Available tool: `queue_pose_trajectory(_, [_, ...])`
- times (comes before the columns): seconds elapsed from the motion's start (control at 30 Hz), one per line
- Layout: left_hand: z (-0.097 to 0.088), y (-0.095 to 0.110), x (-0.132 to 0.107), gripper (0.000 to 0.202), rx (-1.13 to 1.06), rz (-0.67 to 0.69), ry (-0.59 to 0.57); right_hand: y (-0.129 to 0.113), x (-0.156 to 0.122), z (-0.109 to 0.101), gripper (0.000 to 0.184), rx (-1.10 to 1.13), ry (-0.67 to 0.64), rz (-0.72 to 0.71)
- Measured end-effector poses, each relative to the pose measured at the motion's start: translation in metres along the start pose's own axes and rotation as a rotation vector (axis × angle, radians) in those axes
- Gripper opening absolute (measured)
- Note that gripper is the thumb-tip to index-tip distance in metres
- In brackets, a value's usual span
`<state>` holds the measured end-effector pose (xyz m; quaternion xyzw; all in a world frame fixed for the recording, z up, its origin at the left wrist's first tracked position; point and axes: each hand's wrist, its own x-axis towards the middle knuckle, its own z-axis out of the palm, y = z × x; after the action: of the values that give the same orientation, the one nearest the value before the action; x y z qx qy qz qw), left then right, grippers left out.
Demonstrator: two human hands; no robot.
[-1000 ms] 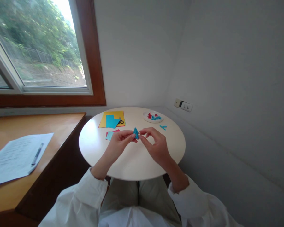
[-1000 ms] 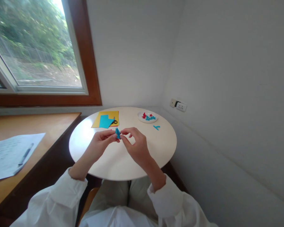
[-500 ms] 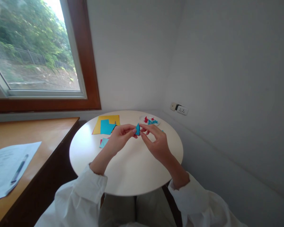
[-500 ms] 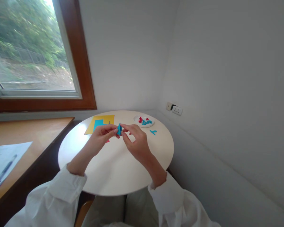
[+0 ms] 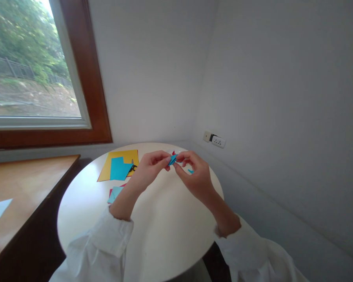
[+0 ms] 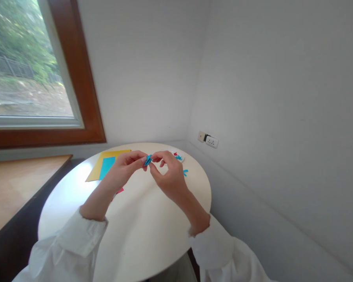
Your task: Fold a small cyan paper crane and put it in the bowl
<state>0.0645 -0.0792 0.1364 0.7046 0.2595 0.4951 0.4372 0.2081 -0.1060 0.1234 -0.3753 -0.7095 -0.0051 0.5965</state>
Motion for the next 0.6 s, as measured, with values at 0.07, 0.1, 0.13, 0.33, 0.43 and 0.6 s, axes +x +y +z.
queue_pose_trajectory(0.07, [0.000,-0.004,0.007,0.018,-0.025,0.007,-0.009,0.002,0.006,0.001,0.011,0.001,0.008,0.013])
queue_pose_trajectory(0.1, [0.000,-0.006,0.011,0.018,-0.039,0.008,-0.012,0.003,0.008,0.001,0.010,-0.002,0.012,0.017])
queue_pose_trajectory(0.13, [0.000,-0.007,0.014,0.019,-0.057,0.006,-0.015,0.004,0.010,0.001,0.009,-0.004,0.014,0.023])
queue_pose_trajectory(0.33, [-0.003,-0.014,0.025,0.024,-0.174,-0.019,0.025,0.006,0.022,0.001,0.007,-0.014,-0.019,0.075])
queue_pose_trajectory(0.43, [-0.007,-0.017,0.025,0.026,-0.203,-0.040,0.059,0.008,0.025,0.001,0.008,-0.074,-0.047,0.027])
queue_pose_trajectory(0.6, [-0.013,-0.021,0.025,0.028,-0.226,-0.080,0.057,0.012,0.027,0.006,0.010,-0.138,-0.064,-0.070])
